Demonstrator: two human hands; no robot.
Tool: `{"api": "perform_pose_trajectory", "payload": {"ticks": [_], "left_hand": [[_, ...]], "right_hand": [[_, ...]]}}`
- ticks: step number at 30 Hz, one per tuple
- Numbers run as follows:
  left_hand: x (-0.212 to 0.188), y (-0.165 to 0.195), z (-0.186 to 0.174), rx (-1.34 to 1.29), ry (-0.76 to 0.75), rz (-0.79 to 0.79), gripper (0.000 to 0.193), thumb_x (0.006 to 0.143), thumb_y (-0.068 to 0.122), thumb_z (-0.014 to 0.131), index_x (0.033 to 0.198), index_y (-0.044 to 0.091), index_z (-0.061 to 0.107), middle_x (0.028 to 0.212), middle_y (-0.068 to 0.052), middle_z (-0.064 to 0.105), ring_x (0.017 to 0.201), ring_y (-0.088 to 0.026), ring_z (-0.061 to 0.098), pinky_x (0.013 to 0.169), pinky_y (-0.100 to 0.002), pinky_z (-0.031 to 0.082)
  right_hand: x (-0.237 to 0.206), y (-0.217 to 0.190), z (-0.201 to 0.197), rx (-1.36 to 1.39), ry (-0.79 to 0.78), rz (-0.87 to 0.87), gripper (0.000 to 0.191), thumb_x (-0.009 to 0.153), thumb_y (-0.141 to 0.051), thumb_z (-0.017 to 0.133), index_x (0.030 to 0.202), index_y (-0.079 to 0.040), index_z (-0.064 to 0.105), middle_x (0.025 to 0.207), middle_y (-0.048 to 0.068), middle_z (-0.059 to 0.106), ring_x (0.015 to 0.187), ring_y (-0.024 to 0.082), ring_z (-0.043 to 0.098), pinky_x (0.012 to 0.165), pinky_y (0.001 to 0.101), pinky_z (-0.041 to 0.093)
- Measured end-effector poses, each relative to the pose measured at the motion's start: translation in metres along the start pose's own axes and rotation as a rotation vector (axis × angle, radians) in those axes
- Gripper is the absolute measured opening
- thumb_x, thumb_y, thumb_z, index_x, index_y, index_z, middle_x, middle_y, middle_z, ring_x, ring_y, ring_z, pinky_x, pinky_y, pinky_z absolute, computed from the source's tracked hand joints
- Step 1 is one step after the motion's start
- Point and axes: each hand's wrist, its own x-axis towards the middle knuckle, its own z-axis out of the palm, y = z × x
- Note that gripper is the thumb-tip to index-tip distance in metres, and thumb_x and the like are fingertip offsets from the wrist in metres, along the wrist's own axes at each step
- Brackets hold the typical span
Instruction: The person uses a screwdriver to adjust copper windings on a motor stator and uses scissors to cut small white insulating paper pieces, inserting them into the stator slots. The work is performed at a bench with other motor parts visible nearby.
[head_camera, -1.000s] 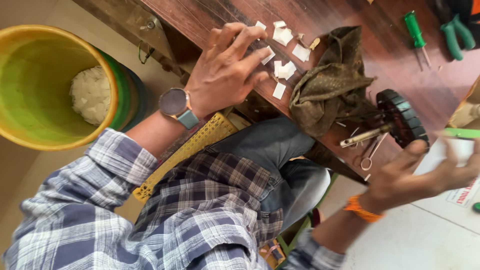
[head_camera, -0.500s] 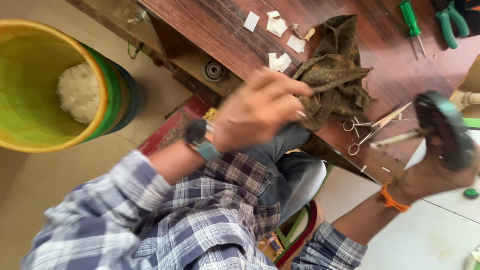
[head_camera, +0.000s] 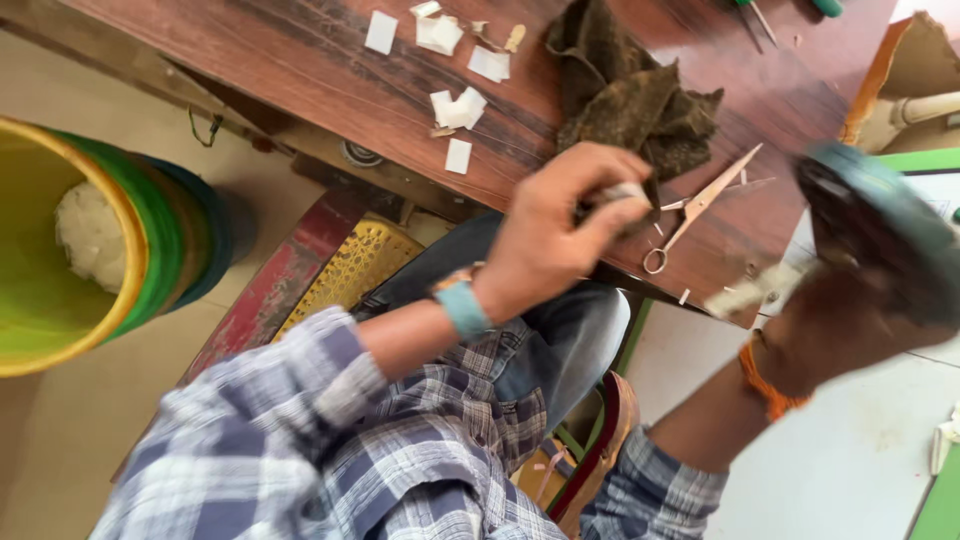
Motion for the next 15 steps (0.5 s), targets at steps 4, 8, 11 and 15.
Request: {"api": "perform_pose_trajectory", "payload": {"ticks": [4, 8, 11, 15], "left_hand": [[-0.018, 0.008, -0.026, -0.284, 0.078, -0.171, 0.012, 0.102, 0.011, 0.071, 0.108, 0.006, 0.061, 0.095, 0.004, 0.065, 0.086, -0.003, 0.058, 0.076, -0.021, 0.049], [-0.039, 0.016, -0.031, -0.092, 0.085, -0.251, 0.011, 0.098, 0.012, 0.072, 0.104, 0.004, 0.066, 0.089, 0.003, 0.063, 0.081, -0.004, 0.056, 0.071, -0.023, 0.048], [-0.048, 0.017, -0.022, -0.063, 0.014, -0.242, 0.01, 0.099, 0.012, 0.071, 0.104, 0.003, 0.07, 0.095, 0.002, 0.067, 0.084, -0.006, 0.061, 0.075, -0.024, 0.052], [-0.047, 0.016, -0.009, -0.199, -0.058, -0.24, 0.012, 0.098, 0.009, 0.072, 0.107, 0.001, 0.074, 0.101, -0.001, 0.07, 0.091, -0.008, 0.065, 0.081, -0.025, 0.053]], "right_hand": [[0.039, -0.001, 0.067, -0.155, -0.138, -0.17, 0.03, 0.106, 0.011, 0.083, 0.123, 0.001, 0.06, 0.118, 0.024, 0.071, 0.105, 0.029, 0.069, 0.095, 0.0384, 0.06], [0.06, -0.006, 0.113, -0.147, -0.38, -0.136, 0.032, 0.103, 0.014, 0.084, 0.122, 0.001, 0.063, 0.124, 0.022, 0.072, 0.111, 0.028, 0.069, 0.1, 0.0341, 0.058], [0.065, -0.013, 0.134, -0.204, -0.493, -0.086, 0.031, 0.099, 0.008, 0.08, 0.124, 0.0, 0.063, 0.126, 0.018, 0.068, 0.118, 0.025, 0.067, 0.105, 0.0328, 0.056], [0.057, -0.045, 0.128, -0.107, -0.522, -0.065, 0.045, 0.099, -0.018, 0.078, 0.13, 0.002, 0.052, 0.137, 0.012, 0.05, 0.13, 0.021, 0.051, 0.111, 0.0331, 0.047]]}}
